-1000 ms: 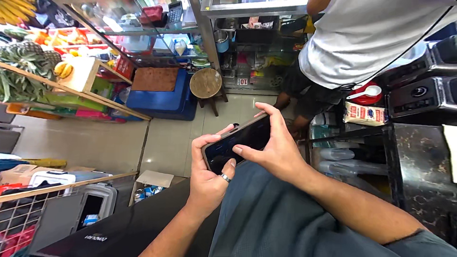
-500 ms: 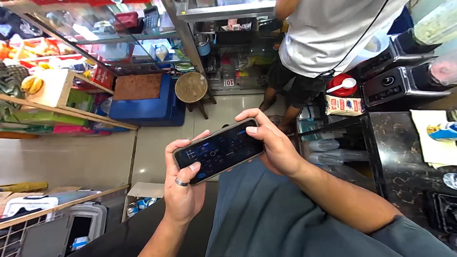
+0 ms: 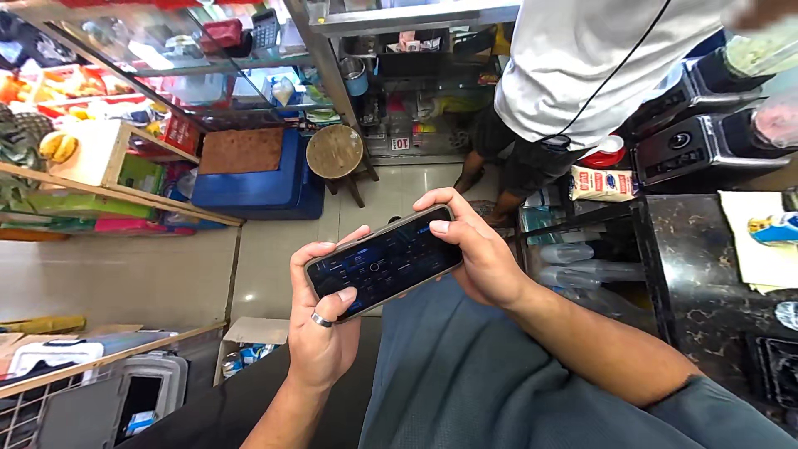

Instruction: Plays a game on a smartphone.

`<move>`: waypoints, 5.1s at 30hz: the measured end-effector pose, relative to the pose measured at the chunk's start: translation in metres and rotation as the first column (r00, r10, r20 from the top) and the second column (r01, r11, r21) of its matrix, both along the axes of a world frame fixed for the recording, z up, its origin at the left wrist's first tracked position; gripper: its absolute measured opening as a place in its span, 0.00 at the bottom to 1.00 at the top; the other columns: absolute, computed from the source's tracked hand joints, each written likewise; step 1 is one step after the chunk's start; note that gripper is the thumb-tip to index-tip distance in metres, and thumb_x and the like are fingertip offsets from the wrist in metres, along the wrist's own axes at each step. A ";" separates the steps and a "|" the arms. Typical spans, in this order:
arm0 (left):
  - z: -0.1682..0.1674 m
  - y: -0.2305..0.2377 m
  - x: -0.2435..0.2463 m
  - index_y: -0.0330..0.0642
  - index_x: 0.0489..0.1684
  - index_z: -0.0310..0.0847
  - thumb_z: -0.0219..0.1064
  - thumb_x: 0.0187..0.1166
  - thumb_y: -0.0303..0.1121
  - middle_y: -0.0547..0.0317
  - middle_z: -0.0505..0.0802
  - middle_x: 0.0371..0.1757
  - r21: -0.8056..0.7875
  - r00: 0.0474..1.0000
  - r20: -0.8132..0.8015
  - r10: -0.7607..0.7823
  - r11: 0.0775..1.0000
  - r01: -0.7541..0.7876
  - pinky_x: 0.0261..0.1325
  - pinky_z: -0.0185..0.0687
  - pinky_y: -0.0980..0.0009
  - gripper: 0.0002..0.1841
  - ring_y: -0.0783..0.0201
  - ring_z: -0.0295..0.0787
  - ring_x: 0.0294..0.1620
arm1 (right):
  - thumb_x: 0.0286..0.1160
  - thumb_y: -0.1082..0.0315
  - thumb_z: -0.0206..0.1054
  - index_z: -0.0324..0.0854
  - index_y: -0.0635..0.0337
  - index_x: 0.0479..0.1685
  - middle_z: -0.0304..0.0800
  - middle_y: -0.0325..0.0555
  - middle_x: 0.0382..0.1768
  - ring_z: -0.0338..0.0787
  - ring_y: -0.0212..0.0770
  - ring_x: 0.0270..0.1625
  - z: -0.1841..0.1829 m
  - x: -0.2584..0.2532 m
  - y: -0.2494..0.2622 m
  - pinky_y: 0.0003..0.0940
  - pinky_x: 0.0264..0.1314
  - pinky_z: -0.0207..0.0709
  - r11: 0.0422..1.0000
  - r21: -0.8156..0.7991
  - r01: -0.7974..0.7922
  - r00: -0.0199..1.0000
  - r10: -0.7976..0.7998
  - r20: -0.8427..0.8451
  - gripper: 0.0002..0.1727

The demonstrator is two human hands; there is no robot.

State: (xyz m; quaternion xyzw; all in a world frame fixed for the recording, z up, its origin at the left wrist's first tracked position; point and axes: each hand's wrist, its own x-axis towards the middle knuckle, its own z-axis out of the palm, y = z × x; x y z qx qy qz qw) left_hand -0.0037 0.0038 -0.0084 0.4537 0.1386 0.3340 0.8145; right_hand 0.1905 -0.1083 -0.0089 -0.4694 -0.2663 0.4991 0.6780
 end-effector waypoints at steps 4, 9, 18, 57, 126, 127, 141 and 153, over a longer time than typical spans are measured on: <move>0.002 -0.005 0.003 0.55 0.70 0.65 0.68 0.74 0.21 0.43 0.84 0.75 0.069 0.994 -0.066 0.086 0.994 -0.082 0.61 0.90 0.47 0.27 0.43 0.86 0.71 | 0.84 0.66 0.57 0.74 0.46 0.69 0.89 0.54 0.48 0.92 0.43 0.43 0.001 -0.002 0.001 0.32 0.38 0.87 1.000 -0.021 0.010 1.000 -0.011 -0.004 0.17; -0.003 -0.001 -0.003 0.61 0.74 0.64 0.71 0.68 0.21 0.48 0.79 0.81 0.109 0.999 -0.007 -0.034 0.993 0.034 0.66 0.87 0.48 0.35 0.46 0.83 0.74 | 0.87 0.59 0.53 0.75 0.45 0.68 0.88 0.52 0.49 0.91 0.42 0.44 -0.001 0.000 0.000 0.33 0.40 0.87 1.000 0.003 0.017 1.000 -0.017 0.001 0.16; 0.001 -0.003 0.002 0.57 0.70 0.68 0.58 0.76 0.23 0.44 0.83 0.76 0.007 1.000 -0.016 0.026 1.000 -0.026 0.63 0.87 0.45 0.24 0.44 0.84 0.72 | 0.90 0.57 0.50 0.75 0.45 0.68 0.87 0.53 0.49 0.91 0.43 0.44 -0.001 0.001 0.000 0.34 0.39 0.86 1.000 0.003 0.008 1.000 -0.008 -0.009 0.16; -0.001 0.006 -0.002 0.56 0.68 0.73 0.58 0.69 0.23 0.43 0.81 0.77 -0.058 0.999 0.051 -0.015 0.998 0.018 0.66 0.83 0.45 0.26 0.43 0.81 0.74 | 0.66 0.85 0.53 0.59 0.43 0.80 0.82 0.57 0.63 0.93 0.53 0.55 -0.006 0.019 -0.007 0.46 0.43 0.93 0.916 0.251 -0.313 0.931 0.348 -0.107 0.39; -0.003 0.007 -0.005 0.59 0.72 0.69 0.67 0.71 0.24 0.47 0.78 0.81 0.018 0.995 0.070 -0.071 0.997 0.070 0.68 0.83 0.46 0.29 0.45 0.81 0.75 | 0.73 0.82 0.64 0.62 0.39 0.77 0.85 0.53 0.60 0.95 0.49 0.44 -0.004 0.013 -0.007 0.40 0.37 0.94 0.945 0.184 -0.272 0.960 0.279 -0.011 0.36; -0.003 0.007 -0.004 0.59 0.71 0.69 0.66 0.71 0.24 0.47 0.78 0.81 0.016 0.995 0.069 -0.069 0.998 0.068 0.68 0.83 0.46 0.29 0.46 0.81 0.75 | 0.72 0.82 0.65 0.61 0.39 0.78 0.84 0.53 0.61 0.94 0.49 0.45 -0.004 0.012 -0.007 0.40 0.38 0.94 0.945 0.179 -0.273 0.960 0.279 -0.006 0.36; -0.004 0.008 -0.005 0.59 0.72 0.70 0.63 0.71 0.23 0.46 0.78 0.81 -0.035 0.994 0.077 -0.082 0.996 0.085 0.66 0.84 0.46 0.28 0.45 0.81 0.75 | 0.73 0.83 0.55 0.56 0.37 0.83 0.81 0.54 0.65 0.92 0.49 0.54 -0.010 0.022 -0.008 0.40 0.43 0.92 0.890 0.268 -0.369 0.892 0.420 -0.168 0.39; -0.004 0.008 -0.006 0.59 0.72 0.69 0.62 0.71 0.22 0.47 0.77 0.82 -0.010 0.994 0.074 -0.078 0.997 0.079 0.66 0.84 0.46 0.29 0.46 0.81 0.75 | 0.70 0.82 0.55 0.56 0.38 0.82 0.81 0.54 0.66 0.92 0.50 0.54 -0.010 0.019 -0.009 0.42 0.43 0.93 0.892 0.269 -0.363 0.904 0.407 -0.129 0.39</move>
